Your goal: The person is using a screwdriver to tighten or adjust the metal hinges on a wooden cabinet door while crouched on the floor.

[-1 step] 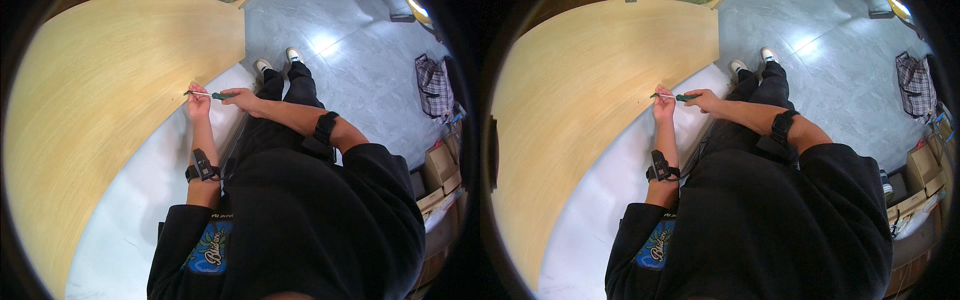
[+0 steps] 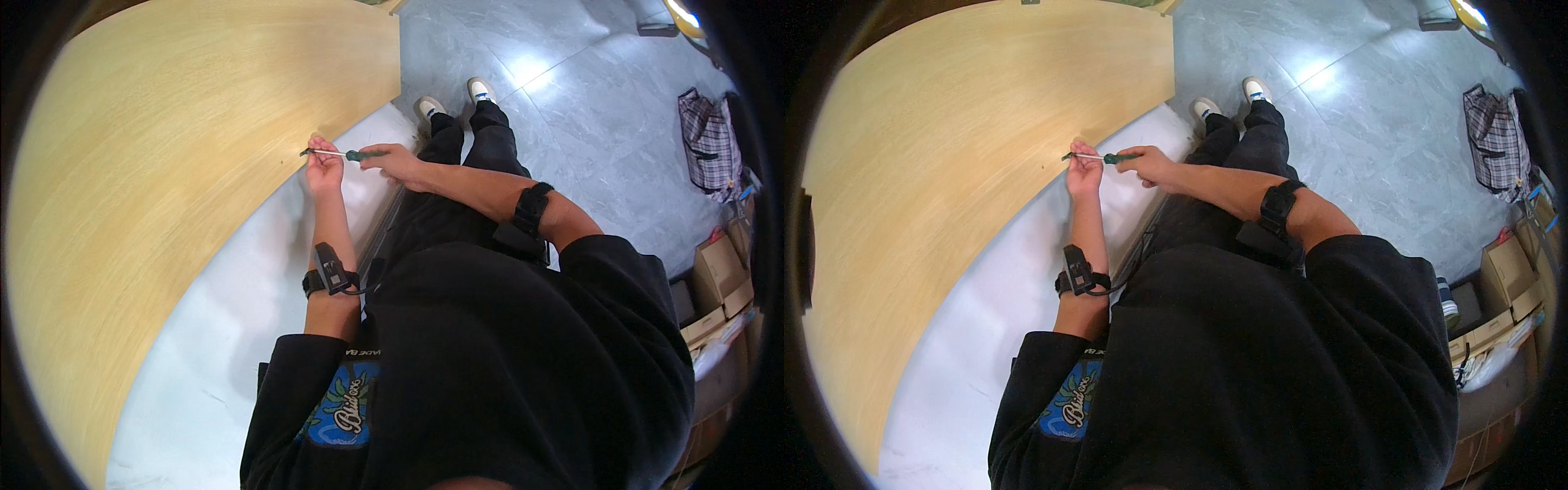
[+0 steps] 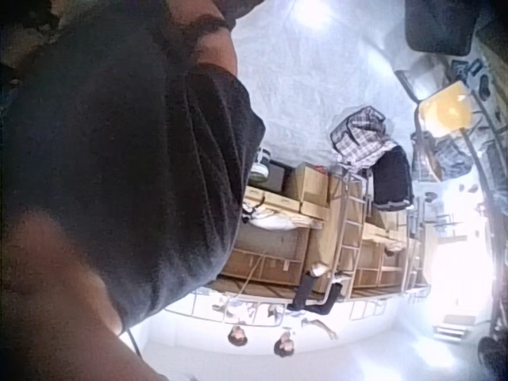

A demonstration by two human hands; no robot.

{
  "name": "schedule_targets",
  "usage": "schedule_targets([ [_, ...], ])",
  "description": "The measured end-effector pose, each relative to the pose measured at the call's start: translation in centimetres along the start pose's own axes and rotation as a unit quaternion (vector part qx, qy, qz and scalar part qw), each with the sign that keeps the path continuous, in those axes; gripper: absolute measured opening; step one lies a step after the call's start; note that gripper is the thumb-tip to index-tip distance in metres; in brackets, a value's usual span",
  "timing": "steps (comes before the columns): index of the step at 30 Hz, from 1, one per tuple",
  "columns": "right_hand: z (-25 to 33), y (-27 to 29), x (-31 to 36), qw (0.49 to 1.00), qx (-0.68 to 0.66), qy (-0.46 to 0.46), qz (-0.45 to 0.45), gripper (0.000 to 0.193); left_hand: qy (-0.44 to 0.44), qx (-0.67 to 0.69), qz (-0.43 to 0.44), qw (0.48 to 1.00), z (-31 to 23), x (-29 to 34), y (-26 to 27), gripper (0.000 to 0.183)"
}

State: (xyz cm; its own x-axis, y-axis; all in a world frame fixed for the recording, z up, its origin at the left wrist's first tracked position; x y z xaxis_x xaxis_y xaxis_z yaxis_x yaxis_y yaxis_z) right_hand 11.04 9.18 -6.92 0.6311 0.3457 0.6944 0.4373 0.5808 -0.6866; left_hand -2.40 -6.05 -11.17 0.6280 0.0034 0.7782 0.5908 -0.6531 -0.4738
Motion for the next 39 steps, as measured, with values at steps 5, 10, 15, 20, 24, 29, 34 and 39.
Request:
schedule_targets([
  [5, -1.3, 0.3, -1.3, 0.963, -0.166, -0.154, 0.148, 0.028, 0.032, 0.035, 0.006, 0.999, 0.5, 0.0, -0.7, 0.027],
  [10, -0.9, 0.3, -1.0, 0.999, 0.024, -0.025, -0.001, 0.025, 0.037, 0.050, 0.001, 0.998, -0.1, -0.2, -0.1, 0.026],
  [15, -0.7, 0.5, -1.4, 0.999, 0.033, -0.006, 0.007, 0.025, 0.033, 0.055, 0.007, 0.998, 0.3, 0.1, -0.3, 0.026],
  [20, -0.7, -0.2, -1.0, 0.987, -0.116, -0.097, 0.052, 0.029, 0.050, 0.066, -0.004, 0.997, 0.2, -0.3, -0.1, 0.026],
  [24, -0.3, 0.0, -1.3, 0.995, 0.038, 0.050, -0.072, 0.024, 0.030, 0.014, 0.017, 0.999, 0.6, 0.0, -0.5, 0.024],
  [29, -1.4, 0.2, -2.1, 0.967, -0.188, -0.167, 0.047, 0.033, 0.033, 0.019, 0.027, 0.999, 0.5, 0.4, -1.1, 0.022],
  [34, -0.9, -0.2, -0.8, 0.998, -0.005, -0.036, -0.041, 0.026, 0.036, -0.001, 0.028, 0.999, 0.3, 0.5, -1.2, 0.022],
  [39, 0.5, -0.5, -0.2, 0.993, 0.083, 0.051, -0.068, 0.026, 0.022, 0.028, 0.022, 0.999, 0.3, 0.8, -1.2, 0.025],
])
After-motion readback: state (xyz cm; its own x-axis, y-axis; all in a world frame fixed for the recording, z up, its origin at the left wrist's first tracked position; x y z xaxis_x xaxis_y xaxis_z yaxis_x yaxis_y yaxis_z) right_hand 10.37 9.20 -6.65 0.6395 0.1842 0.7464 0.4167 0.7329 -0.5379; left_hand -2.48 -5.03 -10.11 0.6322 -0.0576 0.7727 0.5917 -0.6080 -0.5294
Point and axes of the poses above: each hand's wrist, its own x-axis away from the middle knuckle, its own y-axis out of the back of the hand, z = x × y, the point moved 5 cm from there along -x, towards the middle knuckle, and after that the axes turned 5 degrees about -y, right-handed, at the moved point
